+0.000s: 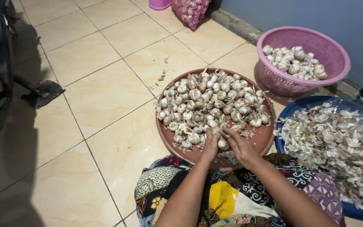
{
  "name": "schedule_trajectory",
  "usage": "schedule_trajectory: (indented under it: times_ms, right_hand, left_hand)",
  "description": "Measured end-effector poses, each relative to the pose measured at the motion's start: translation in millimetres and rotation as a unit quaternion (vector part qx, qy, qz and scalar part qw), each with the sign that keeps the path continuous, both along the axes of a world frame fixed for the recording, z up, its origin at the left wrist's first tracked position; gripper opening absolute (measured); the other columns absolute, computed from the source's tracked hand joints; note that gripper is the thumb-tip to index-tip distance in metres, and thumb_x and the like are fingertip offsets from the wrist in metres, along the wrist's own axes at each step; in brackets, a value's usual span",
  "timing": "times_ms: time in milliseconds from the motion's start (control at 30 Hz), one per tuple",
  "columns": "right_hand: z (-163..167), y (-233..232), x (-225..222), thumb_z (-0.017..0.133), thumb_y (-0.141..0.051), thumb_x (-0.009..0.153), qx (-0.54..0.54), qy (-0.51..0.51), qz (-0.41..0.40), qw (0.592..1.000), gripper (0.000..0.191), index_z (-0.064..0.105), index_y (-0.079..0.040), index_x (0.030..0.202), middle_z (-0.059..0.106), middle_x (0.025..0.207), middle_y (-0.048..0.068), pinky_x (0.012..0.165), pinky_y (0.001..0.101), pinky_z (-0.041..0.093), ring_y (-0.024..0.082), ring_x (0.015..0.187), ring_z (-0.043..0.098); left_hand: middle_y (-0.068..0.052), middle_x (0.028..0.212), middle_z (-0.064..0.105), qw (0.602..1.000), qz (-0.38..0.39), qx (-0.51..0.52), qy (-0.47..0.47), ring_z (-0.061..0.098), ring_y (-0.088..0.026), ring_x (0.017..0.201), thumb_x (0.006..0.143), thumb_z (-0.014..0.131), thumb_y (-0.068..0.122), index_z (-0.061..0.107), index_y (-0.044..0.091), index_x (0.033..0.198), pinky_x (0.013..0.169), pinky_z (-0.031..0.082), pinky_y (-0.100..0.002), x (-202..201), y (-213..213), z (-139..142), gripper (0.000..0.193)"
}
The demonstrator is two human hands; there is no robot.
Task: The person sits on the floor trimming garlic bulbs, using a small knife to cut roots and stems off each bulb by hand. They place trimmed bulbs back on the large tray and drop discarded skins and root trimmings into a blue basin beside them, taking untrimmed bulbs from a pink basket.
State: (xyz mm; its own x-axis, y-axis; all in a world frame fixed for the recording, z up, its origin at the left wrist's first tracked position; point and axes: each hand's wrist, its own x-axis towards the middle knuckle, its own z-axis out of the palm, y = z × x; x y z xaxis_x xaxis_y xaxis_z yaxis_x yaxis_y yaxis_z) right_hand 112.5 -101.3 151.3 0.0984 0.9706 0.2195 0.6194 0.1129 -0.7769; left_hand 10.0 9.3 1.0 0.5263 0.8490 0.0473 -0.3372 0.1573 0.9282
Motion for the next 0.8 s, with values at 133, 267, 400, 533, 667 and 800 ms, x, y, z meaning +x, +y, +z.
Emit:
schedule_trajectory:
  times_ms: [133,267,400,533,667,800]
  right_hand:
    - [-3,-1,1,0.050,-0.023,0.100,-0.055,-0.066,-0.034,0.996,0.046,0.048,-0.020,0.147,0.072,0.121,0.019,0.088,0.0420,0.058,0.034,0.108,0.073]
    - [-14,2,-1,0.048,-0.026,0.102,-0.083,-0.077,-0.091,0.989,0.039,0.051,-0.021,0.140,0.073,0.111,0.017,0.080,0.0444,0.057,0.035,0.094,0.076]
    - [-30,10,0,0.044,-0.032,0.104,-0.037,-0.075,-0.112,0.990,0.035,0.053,-0.018,0.135,0.073,0.101,0.020,0.078,0.0493,0.054,0.040,0.094,0.071]
    - [-45,16,8,0.040,-0.041,0.103,-0.066,-0.033,-0.126,0.989,0.038,0.051,-0.016,0.129,0.073,0.097,0.020,0.080,0.0507,0.053,0.041,0.093,0.072]
    - [-55,23,13,0.038,-0.041,0.104,-0.072,0.003,-0.134,0.988,0.037,0.048,-0.014,0.128,0.071,0.098,0.023,0.083,0.0504,0.051,0.043,0.097,0.069]
    - [-64,33,16,0.038,-0.044,0.106,-0.087,0.026,-0.170,0.981,0.040,0.049,-0.011,0.124,0.069,0.107,0.025,0.086,0.0521,0.049,0.046,0.102,0.066]
  left_hand:
    - [-0.012,0.112,0.058,0.982,-0.012,-0.188,-0.024,0.064,-0.025,0.090,0.099,0.046,0.041,0.043,0.015,0.125,0.060,0.059,-0.037,-5,-9,8,0.037]
    - [-0.010,0.114,0.057,0.973,-0.003,-0.213,-0.090,0.065,-0.022,0.093,0.100,0.048,0.041,0.042,0.015,0.126,0.065,0.060,-0.036,-3,-11,20,0.036]
    - [-0.012,0.115,0.055,0.991,0.024,-0.131,-0.032,0.060,-0.022,0.099,0.102,0.051,0.036,0.038,0.011,0.125,0.077,0.056,-0.037,-2,-19,14,0.036]
    - [-0.016,0.119,0.056,0.998,0.038,-0.036,0.045,0.059,-0.024,0.104,0.097,0.054,0.032,0.038,0.006,0.129,0.088,0.054,-0.037,-1,-20,7,0.044]
    - [-0.019,0.124,0.057,0.987,0.061,0.089,0.116,0.061,-0.028,0.111,0.092,0.062,0.034,0.031,0.004,0.141,0.095,0.051,-0.039,-2,-17,14,0.065]
    - [-0.022,0.115,0.062,0.974,0.068,0.149,0.154,0.066,-0.033,0.104,0.087,0.065,0.034,0.035,0.002,0.137,0.092,0.053,-0.042,-5,-22,31,0.066]
